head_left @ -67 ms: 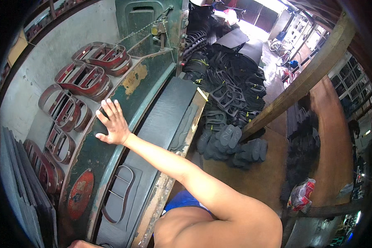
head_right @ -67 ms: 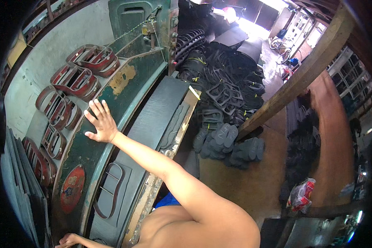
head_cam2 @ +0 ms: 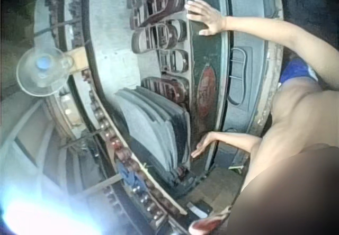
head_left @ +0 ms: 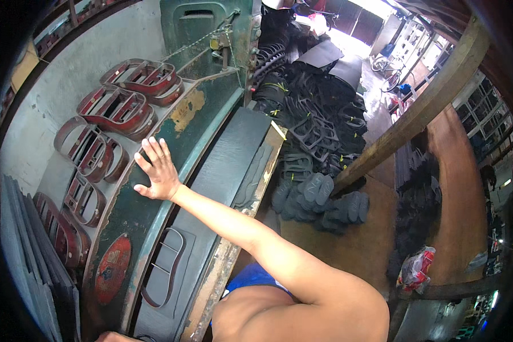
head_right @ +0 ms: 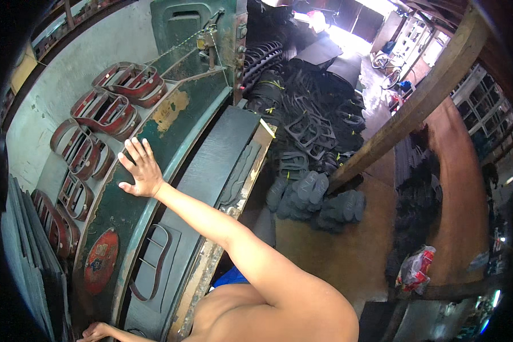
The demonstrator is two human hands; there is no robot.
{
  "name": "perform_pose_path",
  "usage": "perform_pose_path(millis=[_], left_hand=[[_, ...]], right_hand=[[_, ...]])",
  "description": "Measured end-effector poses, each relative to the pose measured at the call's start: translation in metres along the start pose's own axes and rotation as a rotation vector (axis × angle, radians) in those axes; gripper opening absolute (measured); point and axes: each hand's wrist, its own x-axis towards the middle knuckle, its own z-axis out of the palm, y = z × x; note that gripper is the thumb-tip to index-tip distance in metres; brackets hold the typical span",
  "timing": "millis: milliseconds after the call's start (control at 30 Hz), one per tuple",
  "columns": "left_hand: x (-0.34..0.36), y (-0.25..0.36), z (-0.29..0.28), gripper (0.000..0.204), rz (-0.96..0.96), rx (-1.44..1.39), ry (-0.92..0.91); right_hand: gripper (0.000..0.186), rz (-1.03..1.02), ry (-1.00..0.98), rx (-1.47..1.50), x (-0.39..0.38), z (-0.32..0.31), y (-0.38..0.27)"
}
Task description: The person repeatedly cuts shoe sole blanks from a sheet of rubber using shears. They place a metal template on the sheet, cut around it, then remove the cut piece and repeat the cycle. The cut soles are stacked on the workbench.
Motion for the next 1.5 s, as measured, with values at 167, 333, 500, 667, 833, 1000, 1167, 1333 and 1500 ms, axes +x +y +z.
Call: perform_pose_path(millis=[167, 333, 500, 667, 833, 1000, 1167, 1333, 1500], left_hand=[[-0.001, -0.021, 0.015, 0.06, 0.051, 0.144, 0.07], [0.004, -0.026, -0.009, 0.063, 0.228, 0.078, 0.115], [0.009, 0.007, -0.029, 0.055, 0.182, 0.284, -0.039], [0.015, 0.021, -0.028, 0.055, 0.224, 0.345, -0.041], [0.011, 0.028, -0.029, 0.056, 0.159, 0.379, -0.029], [0.014, 0.042, -0.025, 0.061, 0.101, 0.341, -0.073], [0.018, 0.042, -0.02, 0.071, -0.199, -0.207, -0.033], [0.014, 0.046, -0.021, 0.084, -0.289, -0.196, -0.02], [0.015, 0.055, -0.02, 0.084, -0.44, -0.355, -0.021]], right_hand=[[0.087, -0.024, 0.096, -0.028, 0.003, 0.012, 0.007], [0.089, -0.041, 0.106, -0.045, 0.002, -0.001, 0.007], [0.088, -0.017, 0.103, -0.041, 0.0, -0.009, 0.006], [0.087, -0.028, 0.1, -0.045, 0.001, -0.01, 0.007], [0.088, -0.052, 0.103, -0.058, 0.001, -0.01, 0.009], [0.087, -0.053, 0.099, -0.055, 0.002, -0.008, 0.009], [0.086, -0.061, 0.106, -0.062, 0.001, -0.006, 0.011], [0.086, -0.083, 0.105, -0.067, -0.001, -0.005, 0.013], [0.083, -0.096, 0.111, -0.085, -0.001, -0.005, 0.013]])
